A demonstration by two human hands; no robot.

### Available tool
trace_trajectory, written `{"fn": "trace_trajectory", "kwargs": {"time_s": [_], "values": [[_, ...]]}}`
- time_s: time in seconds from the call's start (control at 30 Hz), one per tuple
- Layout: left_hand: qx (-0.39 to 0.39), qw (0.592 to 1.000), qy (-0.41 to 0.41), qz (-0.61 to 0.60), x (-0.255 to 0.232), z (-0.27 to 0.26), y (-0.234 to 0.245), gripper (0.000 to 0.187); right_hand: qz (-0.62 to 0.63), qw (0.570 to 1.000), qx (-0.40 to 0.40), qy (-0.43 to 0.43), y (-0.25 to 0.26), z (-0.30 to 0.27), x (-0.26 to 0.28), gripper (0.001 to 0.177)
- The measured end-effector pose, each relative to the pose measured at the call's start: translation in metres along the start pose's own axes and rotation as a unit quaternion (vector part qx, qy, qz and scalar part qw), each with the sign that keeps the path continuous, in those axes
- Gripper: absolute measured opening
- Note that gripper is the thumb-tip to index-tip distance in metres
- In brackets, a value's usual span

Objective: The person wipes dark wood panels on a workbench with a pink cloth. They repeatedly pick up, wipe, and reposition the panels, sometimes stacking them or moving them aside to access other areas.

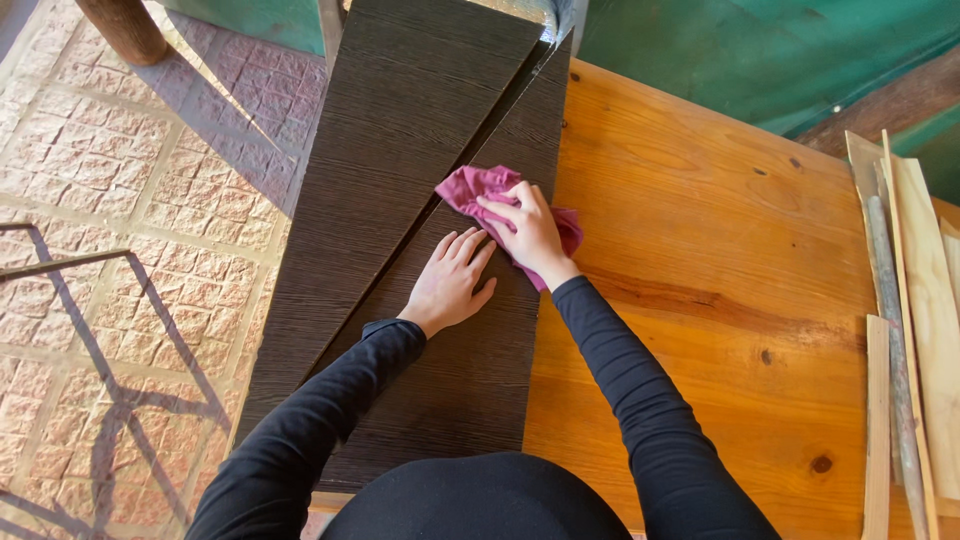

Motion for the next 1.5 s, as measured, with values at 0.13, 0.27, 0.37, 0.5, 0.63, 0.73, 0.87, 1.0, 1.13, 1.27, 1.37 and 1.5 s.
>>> {"fn": "trace_trajectory", "kwargs": {"time_s": [0.13, 0.27, 0.37, 0.5, 0.63, 0.73, 0.87, 1.0, 1.13, 1.27, 1.37, 1.5], "values": [[0.001, 1.000, -0.004, 0.000, -0.004, -0.014, 0.008, 0.059, -0.003, 1.000, -0.011, 0.023, 0.003, 0.010, -0.009, 0.037], [0.008, 1.000, 0.004, -0.003, -0.018, -0.039, 0.028, 0.060, -0.027, 0.999, -0.036, 0.012, 0.001, 0.042, -0.060, 0.032], [0.026, 1.000, 0.008, -0.007, -0.025, -0.058, 0.035, 0.062, -0.034, 0.998, -0.048, -0.009, 0.000, 0.054, -0.073, 0.031], [0.040, 0.999, 0.014, -0.012, -0.030, -0.071, 0.037, 0.063, -0.021, 0.999, -0.036, -0.025, 0.003, 0.041, -0.051, 0.030], [0.031, 0.999, 0.012, -0.009, -0.031, -0.073, 0.038, 0.063, -0.021, 0.999, -0.024, -0.004, 0.000, 0.009, -0.008, 0.034], [0.030, 1.000, 0.009, -0.002, -0.031, -0.074, 0.036, 0.063, -0.002, 1.000, -0.015, -0.003, 0.000, -0.017, 0.021, 0.034], [0.034, 0.999, 0.014, -0.008, -0.032, -0.074, 0.035, 0.062, 0.003, 1.000, 0.004, 0.021, 0.010, -0.038, 0.059, 0.032], [0.038, 0.999, 0.018, -0.006, -0.035, -0.080, 0.036, 0.062, 0.037, 0.997, 0.020, 0.059, 0.000, -0.027, 0.048, 0.031], [0.040, 0.999, 0.019, -0.008, -0.044, -0.092, 0.043, 0.065, 0.002, 0.997, -0.014, 0.073, 0.002, 0.006, 0.017, 0.035], [0.048, 0.999, 0.017, -0.016, -0.059, -0.105, 0.050, 0.068, -0.010, 0.998, -0.037, 0.044, 0.002, 0.031, -0.014, 0.035], [0.055, 0.998, 0.012, -0.026, -0.066, -0.116, 0.053, 0.068, -0.022, 0.998, -0.045, 0.023, 0.001, 0.031, -0.013, 0.031], [0.054, 0.998, 0.009, -0.028, -0.065, -0.120, 0.052, 0.068, 0.001, 0.999, -0.027, 0.034, -0.010, 0.006, 0.029, 0.032]]}}
Point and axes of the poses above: each hand's wrist, its own z-axis towards the middle knuckle, its own y-axis out of the back of the hand, x = y × z, the point moved 9 cm from there along z, towards the middle knuckle, and after that the axes turned 2 degrees about z, right-handed, at the moved point
